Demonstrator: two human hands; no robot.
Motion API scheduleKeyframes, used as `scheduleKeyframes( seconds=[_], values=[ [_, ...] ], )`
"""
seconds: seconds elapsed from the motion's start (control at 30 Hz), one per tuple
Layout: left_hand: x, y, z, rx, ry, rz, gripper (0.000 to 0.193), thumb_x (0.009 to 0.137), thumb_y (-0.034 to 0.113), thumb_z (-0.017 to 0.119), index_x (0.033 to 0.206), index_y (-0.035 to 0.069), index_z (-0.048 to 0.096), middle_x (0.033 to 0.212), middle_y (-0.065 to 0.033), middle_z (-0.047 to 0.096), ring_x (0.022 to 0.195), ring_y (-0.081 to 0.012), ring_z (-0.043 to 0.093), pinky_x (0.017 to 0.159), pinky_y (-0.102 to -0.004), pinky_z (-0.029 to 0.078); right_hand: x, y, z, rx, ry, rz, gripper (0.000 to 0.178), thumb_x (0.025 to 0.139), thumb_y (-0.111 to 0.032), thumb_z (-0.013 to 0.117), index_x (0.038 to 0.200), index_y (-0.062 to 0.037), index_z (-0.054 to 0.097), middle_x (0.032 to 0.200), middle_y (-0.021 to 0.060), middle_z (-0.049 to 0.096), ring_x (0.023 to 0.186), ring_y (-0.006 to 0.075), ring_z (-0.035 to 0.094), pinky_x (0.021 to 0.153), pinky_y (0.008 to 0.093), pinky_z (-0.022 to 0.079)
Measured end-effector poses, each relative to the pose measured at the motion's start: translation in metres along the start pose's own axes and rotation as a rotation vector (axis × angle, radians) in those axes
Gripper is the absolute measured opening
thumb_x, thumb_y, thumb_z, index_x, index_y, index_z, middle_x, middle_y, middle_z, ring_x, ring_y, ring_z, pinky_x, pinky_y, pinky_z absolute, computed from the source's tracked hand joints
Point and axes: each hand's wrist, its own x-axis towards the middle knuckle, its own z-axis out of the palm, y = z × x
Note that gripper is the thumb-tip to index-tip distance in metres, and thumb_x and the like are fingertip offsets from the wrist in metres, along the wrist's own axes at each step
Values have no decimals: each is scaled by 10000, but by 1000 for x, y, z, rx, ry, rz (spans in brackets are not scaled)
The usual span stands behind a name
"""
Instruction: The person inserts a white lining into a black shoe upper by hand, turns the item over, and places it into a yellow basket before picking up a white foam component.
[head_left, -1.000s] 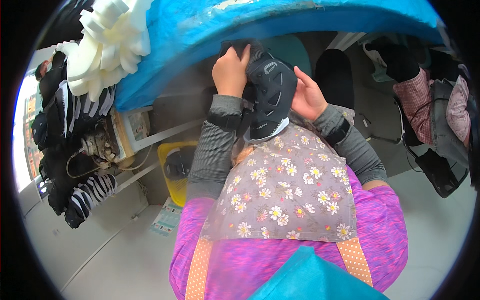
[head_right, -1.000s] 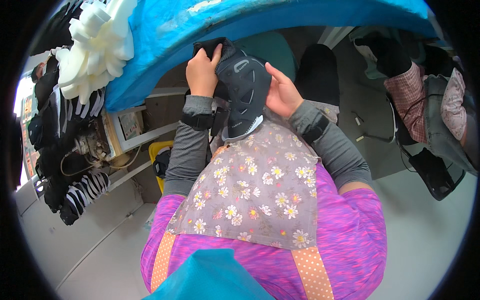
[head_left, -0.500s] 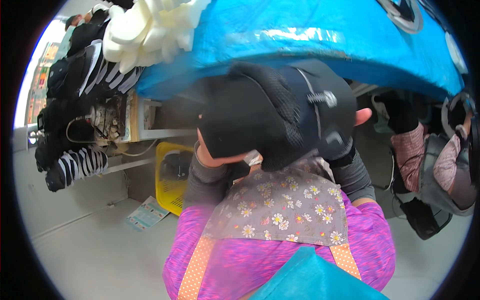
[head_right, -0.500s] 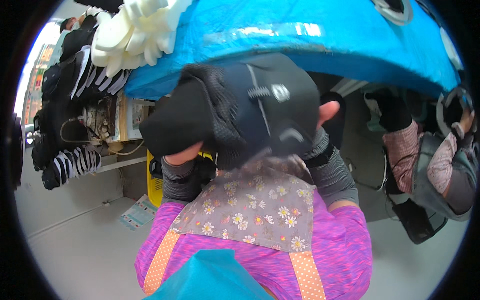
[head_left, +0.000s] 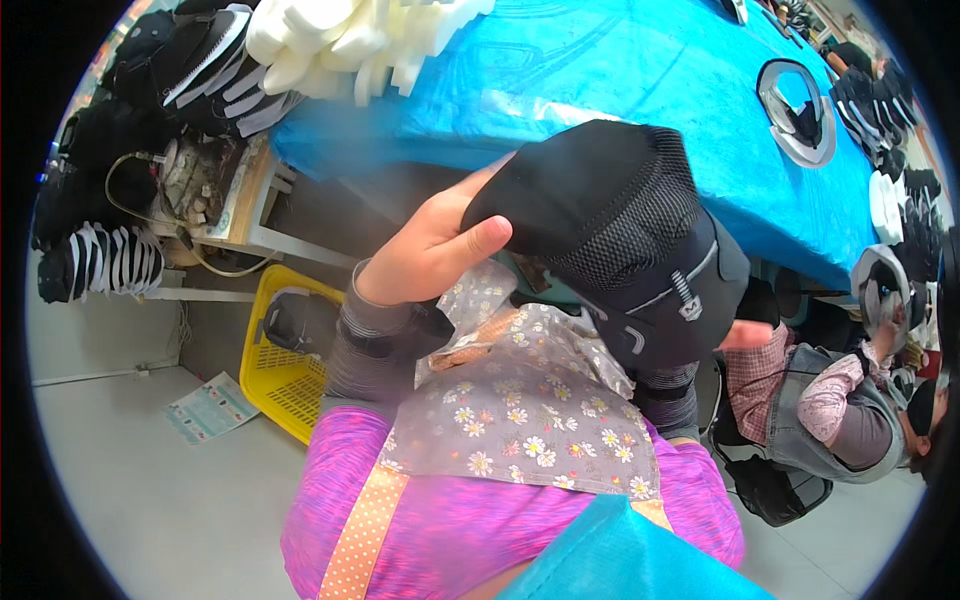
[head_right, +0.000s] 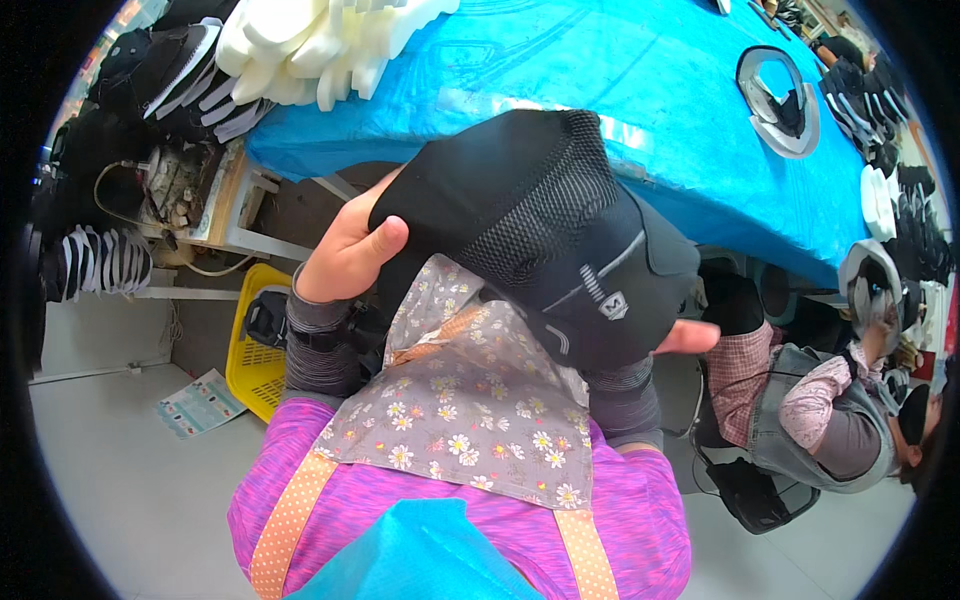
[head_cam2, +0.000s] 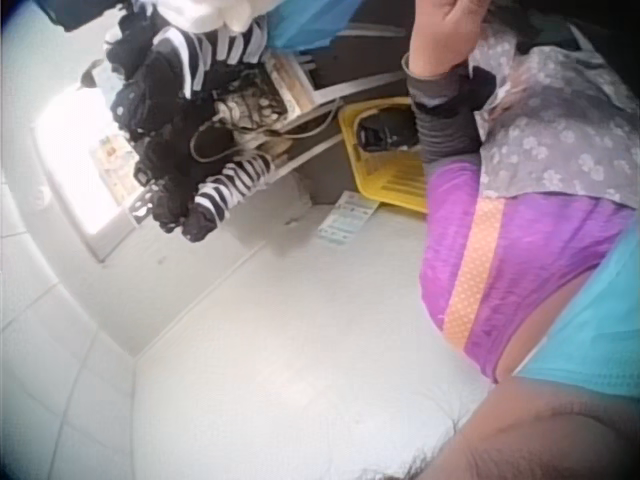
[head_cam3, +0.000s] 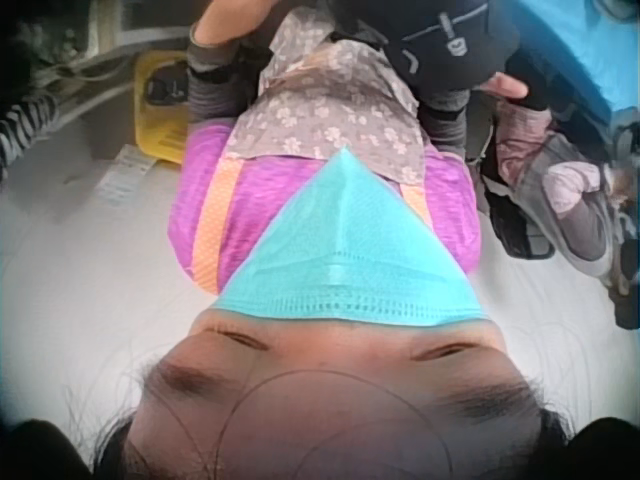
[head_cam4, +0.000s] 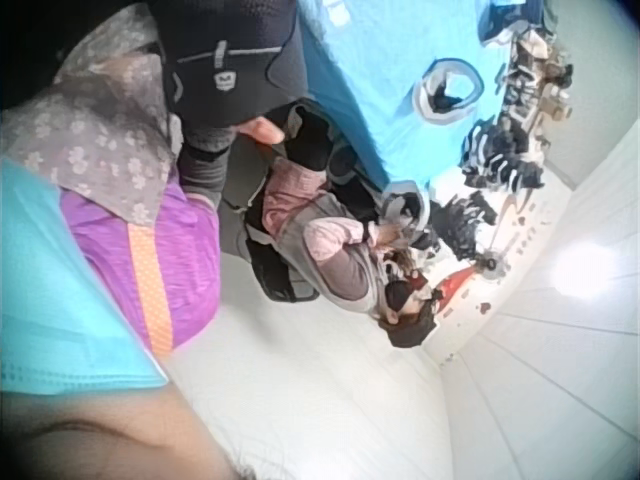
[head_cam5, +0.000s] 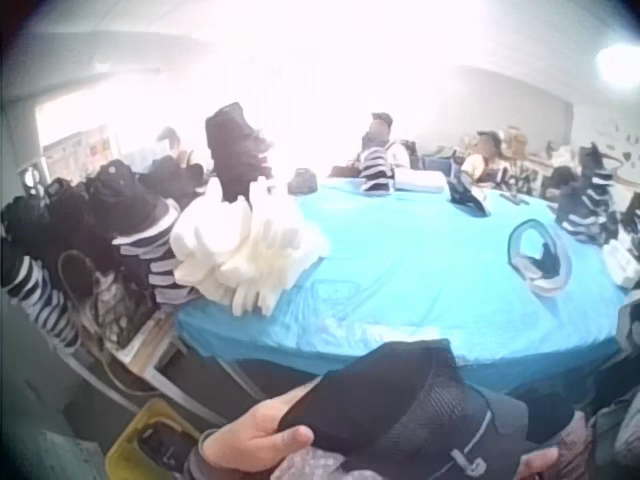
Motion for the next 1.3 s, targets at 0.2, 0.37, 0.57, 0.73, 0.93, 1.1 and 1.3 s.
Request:
scheduleKeyframes(
  seconds=[0.2,0.37,0.57,0.73,0.93,1.1,1.3],
  values=[
    [3,13,-8,13,-140,-163,683,926,300,666,1408,-94,385,1359,-142,524,1226,-168,499,1047,-307,381,-7,4,7,-28,22,27,1307,649,-919,489,1538,-16,168,1543,185,311,1394,291,351,1160,402,292],
    [23,11,-2,236,94,-402,309,887,227,720,1007,-55,679,877,-5,686,793,-65,592,707,-235,487,-12,13,8,-102,14,116,1315,641,-914,496,1540,-14,160,1544,188,308,1395,290,349,1159,396,293],
    [23,-5,7,184,-70,-248,247,922,165,690,1008,-66,680,878,-21,699,788,-54,579,697,-225,480,-15,32,-10,-320,5,312,1285,655,-887,500,1537,-13,166,1539,186,314,1389,287,355,1154,393,299],
    [19,-32,18,164,125,-101,250,950,146,652,1074,-71,660,892,-39,710,807,-65,591,705,-233,491,-25,51,-20,-510,-34,454,1260,667,-865,503,1535,-12,172,1535,185,319,1385,286,361,1150,391,305],
    [22,-31,16,424,81,34,250,948,153,652,1069,-65,656,845,-104,706,754,-91,616,674,-254,498,-27,58,-27,-569,-52,491,1231,681,-838,506,1532,-11,178,1531,184,325,1379,283,367,1145,389,311],
    [25,-41,9,668,74,98,256,954,203,642,1034,-39,664,794,-157,680,657,-211,640,630,-296,494,-28,51,-26,-638,-78,490,1206,693,-815,509,1529,-10,184,1527,183,330,1375,282,372,1142,386,316],
    [19,-79,9,864,44,-76,268,962,289,598,944,32,671,732,-191,618,660,-384,595,573,-404,463,-30,47,-23,-732,-135,500,1176,707,-788,513,1526,-9,190,1522,182,336,1369,280,379,1137,384,323]
  ],
)
